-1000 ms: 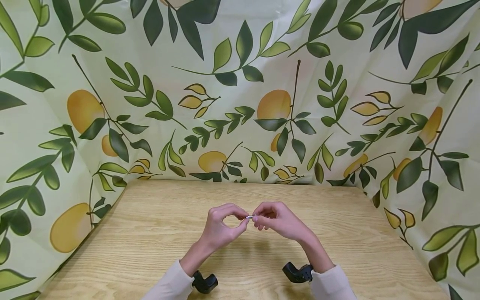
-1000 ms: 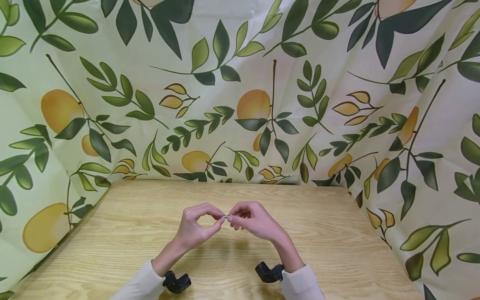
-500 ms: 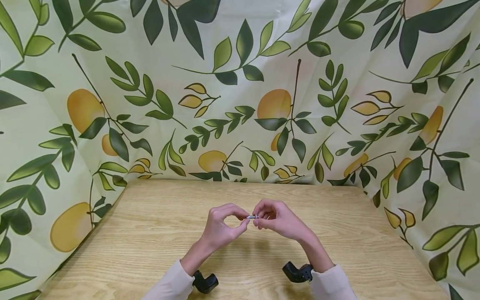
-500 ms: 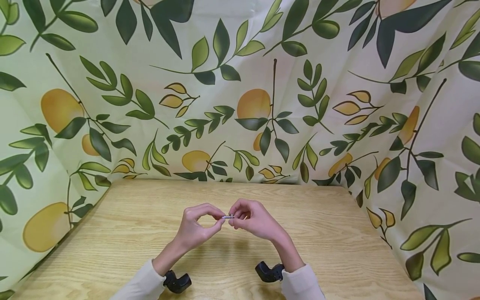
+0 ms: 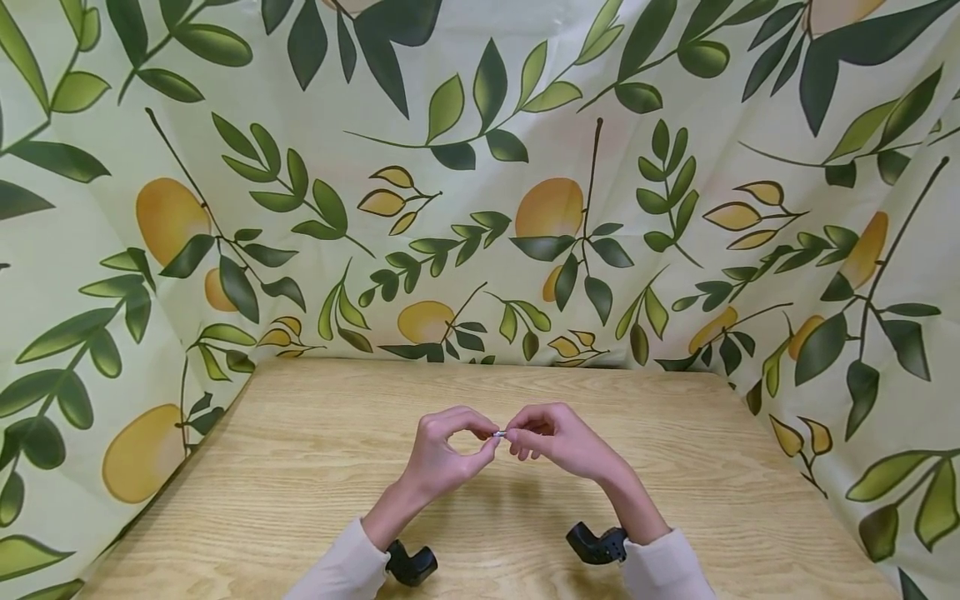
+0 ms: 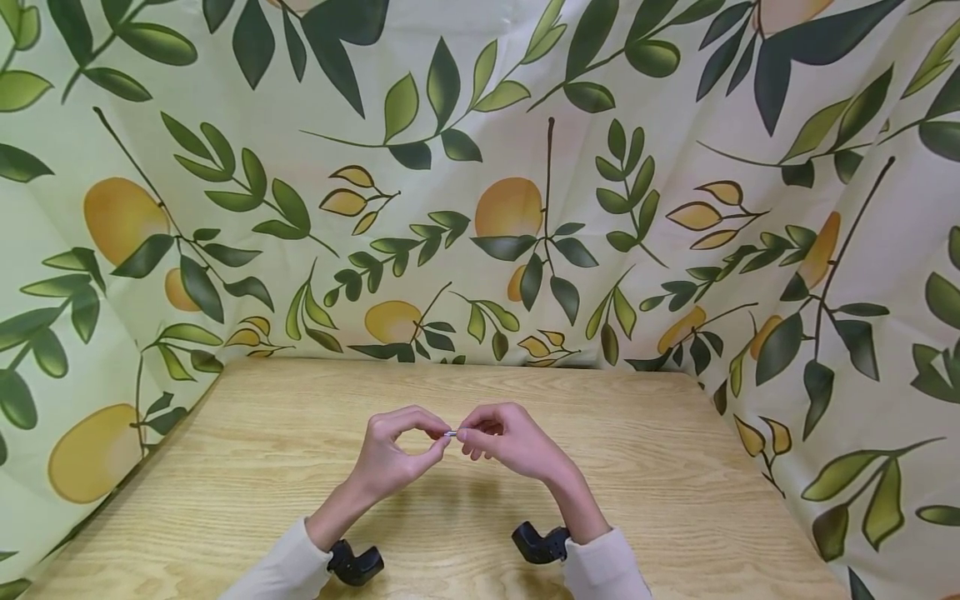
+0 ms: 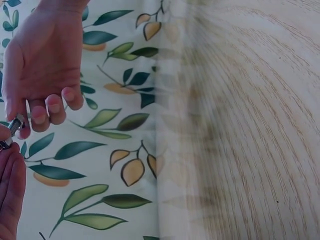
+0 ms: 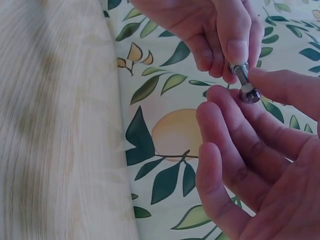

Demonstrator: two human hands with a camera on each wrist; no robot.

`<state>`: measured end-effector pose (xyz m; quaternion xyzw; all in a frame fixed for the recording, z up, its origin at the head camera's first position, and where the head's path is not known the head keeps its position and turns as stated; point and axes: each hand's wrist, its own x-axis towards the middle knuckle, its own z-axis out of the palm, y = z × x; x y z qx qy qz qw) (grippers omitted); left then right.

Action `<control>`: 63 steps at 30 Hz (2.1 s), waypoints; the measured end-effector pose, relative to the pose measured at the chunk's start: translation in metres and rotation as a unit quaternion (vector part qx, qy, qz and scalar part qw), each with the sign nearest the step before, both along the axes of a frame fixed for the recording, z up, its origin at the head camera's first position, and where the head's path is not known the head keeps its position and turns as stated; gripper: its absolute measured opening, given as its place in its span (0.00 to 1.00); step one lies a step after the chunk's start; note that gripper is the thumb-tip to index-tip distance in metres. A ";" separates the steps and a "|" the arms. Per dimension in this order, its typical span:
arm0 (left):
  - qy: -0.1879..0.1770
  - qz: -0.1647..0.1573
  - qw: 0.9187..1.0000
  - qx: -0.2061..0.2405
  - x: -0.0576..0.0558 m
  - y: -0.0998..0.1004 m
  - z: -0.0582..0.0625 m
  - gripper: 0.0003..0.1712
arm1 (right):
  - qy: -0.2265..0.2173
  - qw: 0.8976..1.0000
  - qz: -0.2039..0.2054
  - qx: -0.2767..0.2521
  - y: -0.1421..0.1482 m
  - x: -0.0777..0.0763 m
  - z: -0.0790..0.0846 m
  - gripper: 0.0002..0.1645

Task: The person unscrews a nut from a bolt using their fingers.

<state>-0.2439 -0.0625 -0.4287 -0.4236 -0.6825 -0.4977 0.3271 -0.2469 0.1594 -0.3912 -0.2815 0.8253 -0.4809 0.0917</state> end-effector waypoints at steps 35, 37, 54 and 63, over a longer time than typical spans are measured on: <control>-0.002 0.001 1.000 0.000 -0.001 -0.001 -0.001 0.12 | 0.020 1.000 -0.017 -0.013 0.000 0.002 0.000 0.07; -0.002 -0.002 1.000 0.000 -0.001 -0.001 -0.001 0.12 | 0.025 0.999 -0.021 -0.015 -0.001 0.002 0.000 0.06; 0.002 -0.004 1.000 0.002 -0.002 0.000 -0.003 0.12 | 0.005 1.000 -0.003 -0.005 -0.001 0.002 0.001 0.08; 0.004 -0.003 1.000 0.000 -0.002 0.000 -0.003 0.11 | 0.001 1.000 -0.004 -0.004 0.000 0.001 -0.001 0.07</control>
